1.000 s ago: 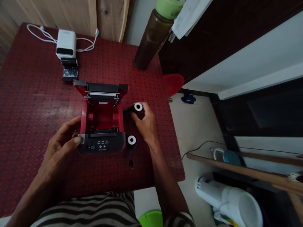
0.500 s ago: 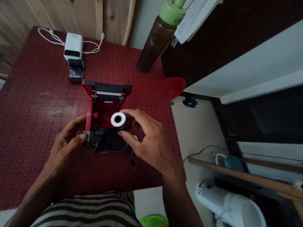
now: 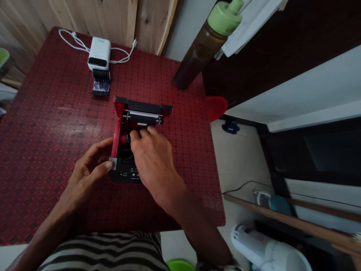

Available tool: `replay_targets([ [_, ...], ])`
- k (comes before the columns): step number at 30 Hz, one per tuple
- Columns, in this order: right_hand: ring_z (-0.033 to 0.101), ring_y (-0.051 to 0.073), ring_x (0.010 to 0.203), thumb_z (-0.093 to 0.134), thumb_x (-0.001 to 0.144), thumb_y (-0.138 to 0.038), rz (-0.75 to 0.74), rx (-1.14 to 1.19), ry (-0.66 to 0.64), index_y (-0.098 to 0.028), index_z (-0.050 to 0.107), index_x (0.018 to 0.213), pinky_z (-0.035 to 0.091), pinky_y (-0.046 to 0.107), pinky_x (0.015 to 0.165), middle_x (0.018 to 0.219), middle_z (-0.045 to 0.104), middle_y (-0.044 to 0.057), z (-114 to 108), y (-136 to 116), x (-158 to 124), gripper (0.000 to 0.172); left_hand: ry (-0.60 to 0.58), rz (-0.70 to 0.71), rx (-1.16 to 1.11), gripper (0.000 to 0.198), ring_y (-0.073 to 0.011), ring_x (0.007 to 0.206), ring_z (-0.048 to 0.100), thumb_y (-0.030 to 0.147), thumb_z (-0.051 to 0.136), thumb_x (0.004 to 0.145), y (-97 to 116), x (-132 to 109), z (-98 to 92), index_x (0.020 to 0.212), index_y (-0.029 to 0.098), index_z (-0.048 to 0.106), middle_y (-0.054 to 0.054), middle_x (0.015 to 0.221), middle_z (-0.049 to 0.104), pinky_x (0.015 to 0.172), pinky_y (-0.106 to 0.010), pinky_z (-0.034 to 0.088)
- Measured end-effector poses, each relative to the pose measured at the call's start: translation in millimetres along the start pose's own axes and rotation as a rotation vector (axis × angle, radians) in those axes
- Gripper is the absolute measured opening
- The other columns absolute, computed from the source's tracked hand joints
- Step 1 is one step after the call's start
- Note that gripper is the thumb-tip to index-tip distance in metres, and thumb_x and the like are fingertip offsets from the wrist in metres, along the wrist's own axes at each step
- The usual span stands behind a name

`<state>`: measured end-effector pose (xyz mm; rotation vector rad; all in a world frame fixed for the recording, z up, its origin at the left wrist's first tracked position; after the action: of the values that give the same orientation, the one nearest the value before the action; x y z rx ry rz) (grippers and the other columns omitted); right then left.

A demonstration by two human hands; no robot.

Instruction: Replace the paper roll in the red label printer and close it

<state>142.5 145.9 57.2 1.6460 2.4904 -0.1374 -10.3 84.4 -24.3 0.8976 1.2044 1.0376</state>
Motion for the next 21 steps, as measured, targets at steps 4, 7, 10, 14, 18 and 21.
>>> replay_targets([
  [4, 0.082, 0.032, 0.12, 0.057, 0.113, -0.005, 0.037, 0.001, -0.126, -0.018, 0.083, 0.126, 0.063, 0.039, 0.086, 0.125, 0.089, 0.016, 3, 0, 16, 0.033, -0.01, -0.031, -0.002, 0.065, -0.0345, 0.131, 0.077, 0.047, 0.087, 0.099, -1, -1, 0.1, 0.158, 0.026, 0.069, -0.011, 0.15, 0.078, 0.114, -0.05, 0.059],
  [7, 0.084, 0.033, 0.113, 0.054, 0.113, -0.004, 0.037, 0.018, -0.149, -0.018, 0.083, 0.129, 0.063, 0.04, 0.084, 0.126, 0.088, 0.017, 6, 2, 24, 0.036, -0.009, -0.041, 0.018, 0.067, -0.0353, 0.132, 0.075, 0.048, 0.086, 0.099, -3, -1, -0.6, 0.159, 0.025, 0.068, -0.011, 0.151, 0.078, 0.116, -0.052, 0.057],
  [10, 0.084, 0.035, 0.119, 0.049, 0.112, -0.001, 0.02, 0.036, -0.14, -0.015, 0.082, 0.133, 0.066, 0.044, 0.092, 0.13, 0.087, 0.019, 12, 4, 25, 0.042, -0.009, -0.039, 0.029, 0.067, -0.0368, 0.135, 0.074, 0.049, 0.085, 0.099, -3, -1, -1.2, 0.16, 0.026, 0.068, -0.013, 0.154, 0.077, 0.118, -0.055, 0.056],
  [14, 0.082, 0.033, 0.129, 0.051, 0.109, 0.004, -0.037, 0.17, -0.01, -0.013, 0.074, 0.15, 0.066, 0.048, 0.11, 0.137, 0.085, 0.019, 10, 10, 10, 0.051, -0.01, -0.037, 0.043, 0.066, -0.037, 0.134, 0.075, 0.048, 0.085, 0.099, -3, 0, -1.2, 0.159, 0.025, 0.068, -0.013, 0.152, 0.078, 0.118, -0.056, 0.056],
  [18, 0.082, 0.027, 0.125, 0.054, 0.109, 0.005, -0.146, 0.356, 0.14, -0.02, 0.081, 0.137, 0.068, 0.046, 0.113, 0.14, 0.086, 0.012, -3, 20, -17, 0.046, -0.006, -0.037, 0.042, 0.065, -0.0363, 0.13, 0.077, 0.049, 0.085, 0.1, -2, 0, -0.5, 0.159, 0.025, 0.068, -0.012, 0.145, 0.08, 0.116, -0.055, 0.058],
  [21, 0.083, 0.025, 0.119, 0.059, 0.109, 0.003, -0.258, 0.442, 0.183, -0.023, 0.084, 0.129, 0.071, 0.043, 0.106, 0.131, 0.089, 0.008, -13, 22, -29, 0.042, -0.01, -0.033, 0.026, 0.064, -0.0359, 0.132, 0.077, 0.048, 0.085, 0.101, -1, -1, 0.7, 0.158, 0.026, 0.069, -0.011, 0.149, 0.079, 0.117, -0.054, 0.058],
])
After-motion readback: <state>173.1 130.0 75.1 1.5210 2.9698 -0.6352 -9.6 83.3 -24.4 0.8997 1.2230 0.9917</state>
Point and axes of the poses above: each hand's wrist, its own x-axis towards the middle knuckle, its own z-axis out of the palm, y = z × x, the point moved 7 cm from there along x, towards the middle knuckle
